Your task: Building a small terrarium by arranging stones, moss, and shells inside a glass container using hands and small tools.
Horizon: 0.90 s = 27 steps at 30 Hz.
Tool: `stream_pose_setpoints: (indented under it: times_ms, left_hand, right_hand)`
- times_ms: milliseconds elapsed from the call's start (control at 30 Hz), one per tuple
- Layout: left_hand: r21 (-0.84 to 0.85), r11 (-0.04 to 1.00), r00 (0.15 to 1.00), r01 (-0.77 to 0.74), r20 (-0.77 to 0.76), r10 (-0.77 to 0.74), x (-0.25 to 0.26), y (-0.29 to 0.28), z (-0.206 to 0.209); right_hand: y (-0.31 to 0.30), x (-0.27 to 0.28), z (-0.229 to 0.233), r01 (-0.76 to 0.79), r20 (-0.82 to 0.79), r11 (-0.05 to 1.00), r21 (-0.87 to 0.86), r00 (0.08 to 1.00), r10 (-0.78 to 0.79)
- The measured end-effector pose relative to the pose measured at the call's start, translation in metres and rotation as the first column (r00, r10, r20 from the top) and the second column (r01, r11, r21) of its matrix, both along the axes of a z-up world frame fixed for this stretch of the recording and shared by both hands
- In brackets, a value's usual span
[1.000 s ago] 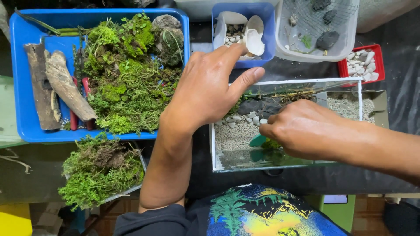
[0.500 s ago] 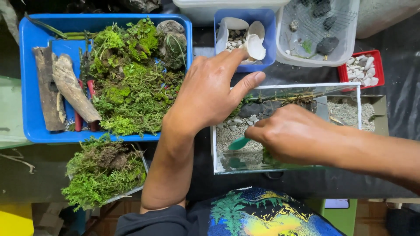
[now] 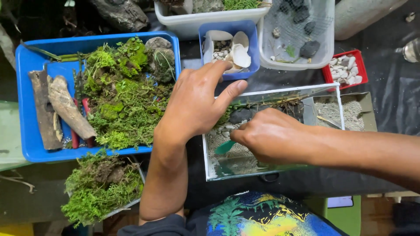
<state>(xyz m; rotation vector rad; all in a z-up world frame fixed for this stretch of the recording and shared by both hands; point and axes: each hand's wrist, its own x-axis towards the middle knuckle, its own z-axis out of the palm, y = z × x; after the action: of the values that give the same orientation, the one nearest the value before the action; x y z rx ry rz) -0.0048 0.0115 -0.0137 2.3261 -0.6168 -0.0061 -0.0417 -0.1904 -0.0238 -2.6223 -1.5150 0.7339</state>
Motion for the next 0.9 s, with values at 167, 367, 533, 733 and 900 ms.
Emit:
stream_pose_setpoints:
  times_ms: [167, 367, 533, 733, 900]
  left_hand:
    - [0.023, 1.000, 0.999, -0.004, -0.047, 0.005, -0.001, 0.001, 0.003]
    - [0.009, 1.000, 0.999, -0.009, -0.038, 0.009, -0.001, 0.001, 0.002]
    - [0.004, 1.000, 1.000, -0.012, -0.029, 0.012, -0.001, 0.001, 0.003]
    - [0.001, 1.000, 1.000, 0.002, -0.011, -0.002, 0.000, 0.002, 0.002]
    - [0.004, 1.000, 1.000, -0.001, -0.013, 0.001, -0.001, 0.001, 0.002]
  right_hand:
    - [0.007, 0.004, 0.000, -0.003, -0.070, 0.998, -0.070, 0.998, -0.002]
    - [0.011, 0.006, -0.005, 0.003, -0.020, 0.996, -0.093, 1.000, -0.005]
    - [0.015, 0.005, -0.007, 0.002, -0.019, 0.997, -0.078, 1.000, -0.004]
    - [0.005, 0.014, 0.005, -0.015, -0.027, 0.983, -0.182, 1.000, 0.010]
    - [-0.014, 0.003, 0.008, 0.031, 0.047, 0.999, -0.006, 0.998, -0.031]
